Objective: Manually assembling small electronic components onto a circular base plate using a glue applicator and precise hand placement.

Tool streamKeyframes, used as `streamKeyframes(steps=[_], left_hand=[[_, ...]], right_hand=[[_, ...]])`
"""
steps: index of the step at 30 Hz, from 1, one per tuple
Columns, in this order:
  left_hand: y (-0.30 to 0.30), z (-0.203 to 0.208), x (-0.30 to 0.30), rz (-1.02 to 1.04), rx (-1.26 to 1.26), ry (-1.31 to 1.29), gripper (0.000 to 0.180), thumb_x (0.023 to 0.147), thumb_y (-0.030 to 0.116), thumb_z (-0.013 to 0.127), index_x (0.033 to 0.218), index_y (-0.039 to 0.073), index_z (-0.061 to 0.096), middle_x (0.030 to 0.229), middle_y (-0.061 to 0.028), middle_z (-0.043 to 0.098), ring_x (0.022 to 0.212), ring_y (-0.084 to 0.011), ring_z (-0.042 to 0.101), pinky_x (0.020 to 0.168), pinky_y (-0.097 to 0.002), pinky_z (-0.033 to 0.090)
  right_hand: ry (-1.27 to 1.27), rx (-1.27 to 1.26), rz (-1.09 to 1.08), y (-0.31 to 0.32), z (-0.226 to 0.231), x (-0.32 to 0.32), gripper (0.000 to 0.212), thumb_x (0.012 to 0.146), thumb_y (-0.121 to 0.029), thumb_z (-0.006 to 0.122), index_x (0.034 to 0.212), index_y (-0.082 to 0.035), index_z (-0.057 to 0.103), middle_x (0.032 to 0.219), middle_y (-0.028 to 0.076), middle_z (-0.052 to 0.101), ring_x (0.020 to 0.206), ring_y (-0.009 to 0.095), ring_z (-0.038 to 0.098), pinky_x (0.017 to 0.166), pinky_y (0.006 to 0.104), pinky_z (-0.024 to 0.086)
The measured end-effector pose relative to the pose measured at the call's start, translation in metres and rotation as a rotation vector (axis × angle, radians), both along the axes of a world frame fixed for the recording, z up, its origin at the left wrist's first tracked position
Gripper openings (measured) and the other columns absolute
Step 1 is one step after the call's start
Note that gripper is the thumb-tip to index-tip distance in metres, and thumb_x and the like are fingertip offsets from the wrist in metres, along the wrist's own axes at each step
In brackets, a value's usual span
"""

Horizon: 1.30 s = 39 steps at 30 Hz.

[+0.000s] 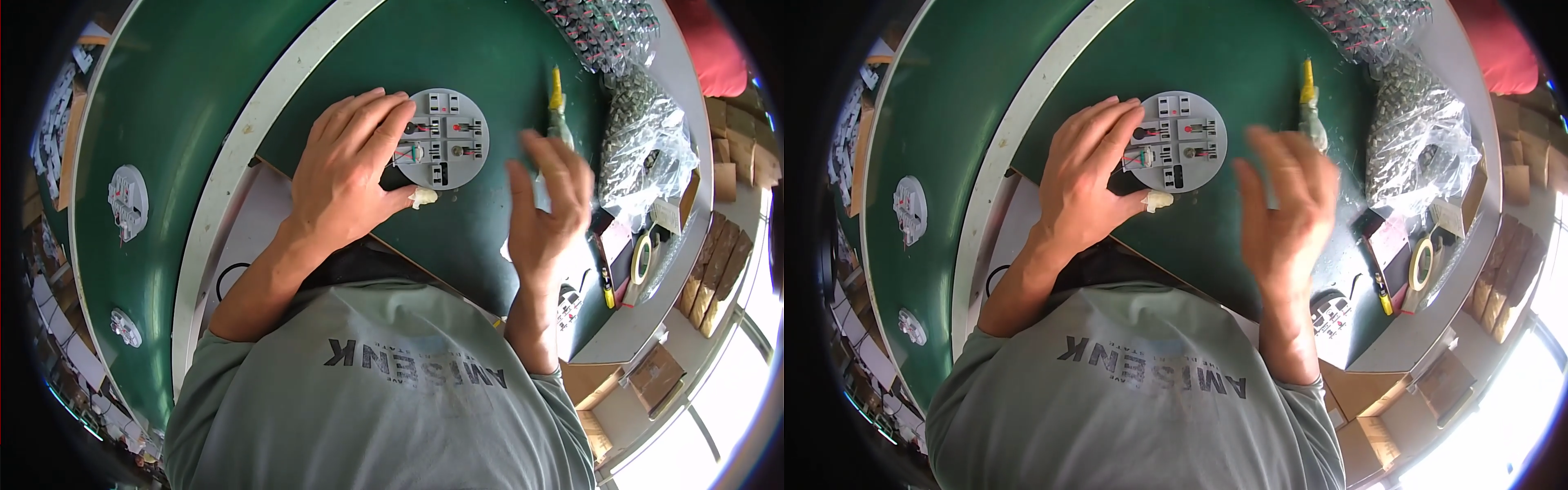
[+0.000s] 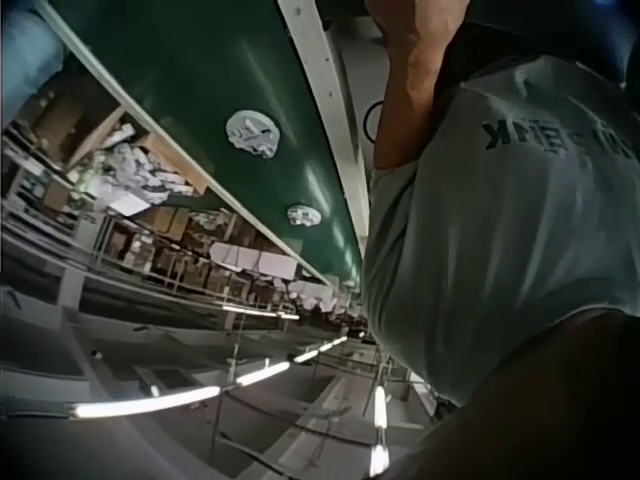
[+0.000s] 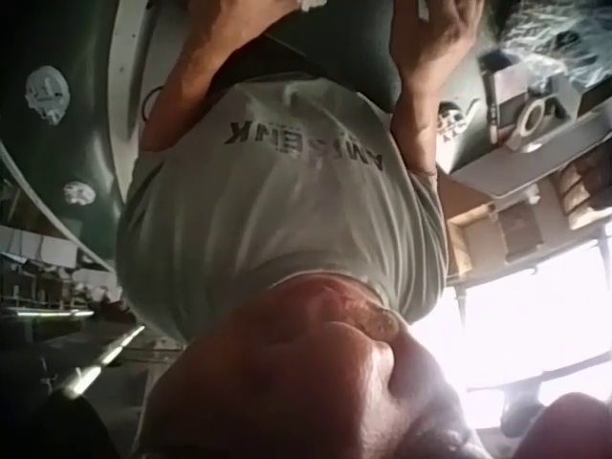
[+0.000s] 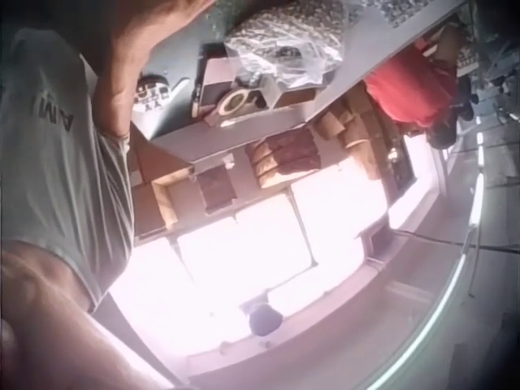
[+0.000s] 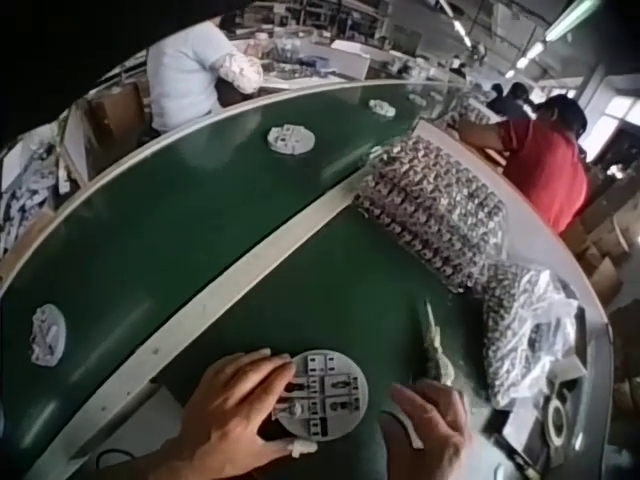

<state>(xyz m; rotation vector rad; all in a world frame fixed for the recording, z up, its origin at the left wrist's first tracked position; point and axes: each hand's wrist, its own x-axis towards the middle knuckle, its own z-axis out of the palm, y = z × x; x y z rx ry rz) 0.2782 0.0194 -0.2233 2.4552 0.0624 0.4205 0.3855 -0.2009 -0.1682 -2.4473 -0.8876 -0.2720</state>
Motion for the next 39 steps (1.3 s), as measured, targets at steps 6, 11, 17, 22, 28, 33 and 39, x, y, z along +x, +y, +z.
streamKeyframes(steps=[6,11,17,22,28,33,39], left_hand=[[0.001,0.002,0.001,-0.004,0.014,0.007,0.099,0.059,0.027,0.102,0.145,0.002,0.061,0.143,-0.0098,0.066,0.136,-0.0318,0.061,0.117,-0.0497,0.046],[0.003,0.004,0.002,-0.019,0.021,0.018,0.098,0.060,0.028,0.102,0.145,0.002,0.061,0.144,-0.0098,0.065,0.137,-0.0316,0.060,0.117,-0.0498,0.046],[0.003,0.002,0.005,-0.031,0.010,0.014,0.101,0.059,0.030,0.103,0.146,0.002,0.060,0.144,-0.0099,0.065,0.137,-0.0313,0.060,0.118,-0.0502,0.045],[0.004,-0.003,0.008,-0.054,0.004,0.011,0.106,0.057,0.030,0.104,0.149,0.002,0.058,0.149,-0.0121,0.061,0.141,-0.0336,0.057,0.119,-0.0509,0.044],[-0.003,0.022,0.012,-0.015,-0.037,0.067,0.113,0.056,0.031,0.105,0.153,0.003,0.055,0.157,-0.0171,0.053,0.145,-0.0378,0.052,0.121,-0.0524,0.042],[-0.019,0.034,0.039,-0.114,0.049,0.139,0.112,0.059,0.034,0.104,0.154,0.003,0.054,0.163,-0.0199,0.047,0.145,-0.0396,0.051,0.121,-0.0522,0.042],[-0.009,0.012,0.059,-0.216,0.050,0.159,0.105,0.063,0.032,0.102,0.153,0.002,0.057,0.164,-0.0218,0.047,0.141,-0.0406,0.057,0.117,-0.0505,0.049]], right_hand=[[0.383,0.092,0.161,0.021,-0.015,0.002,0.024,0.085,-0.001,0.087,0.108,-0.006,0.085,0.105,0.007,0.074,0.096,0.023,0.070,0.083,0.0354,0.057],[0.577,0.140,0.086,0.028,-0.011,0.004,0.017,0.084,-0.003,0.087,0.101,-0.007,0.084,0.099,0.007,0.073,0.090,0.025,0.070,0.077,0.0369,0.057],[0.489,0.188,-0.025,0.035,-0.018,-0.013,0.017,0.084,-0.001,0.088,0.100,-0.005,0.083,0.098,0.007,0.073,0.089,0.024,0.070,0.076,0.0368,0.057],[0.320,0.189,-0.017,0.020,-0.005,-0.005,0.020,0.086,-0.001,0.087,0.105,-0.003,0.081,0.108,0.009,0.076,0.096,0.023,0.074,0.083,0.0353,0.059],[-0.029,0.369,-0.706,-0.091,0.022,0.067,0.025,0.110,-0.009,0.064,0.128,0.004,0.076,0.117,0.013,0.080,0.110,0.020,0.076,0.102,0.0342,0.060],[0.197,0.590,-0.655,-0.209,0.000,0.151,0.030,0.110,-0.010,0.062,0.133,0.006,0.073,0.122,0.014,0.079,0.116,0.024,0.074,0.106,0.0360,0.059],[0.179,-0.296,-0.662,-0.189,-0.026,0.206,0.036,0.105,-0.021,0.067,0.131,0.003,0.075,0.131,0.024,0.075,0.118,0.031,0.074,0.102,0.0422,0.057]])
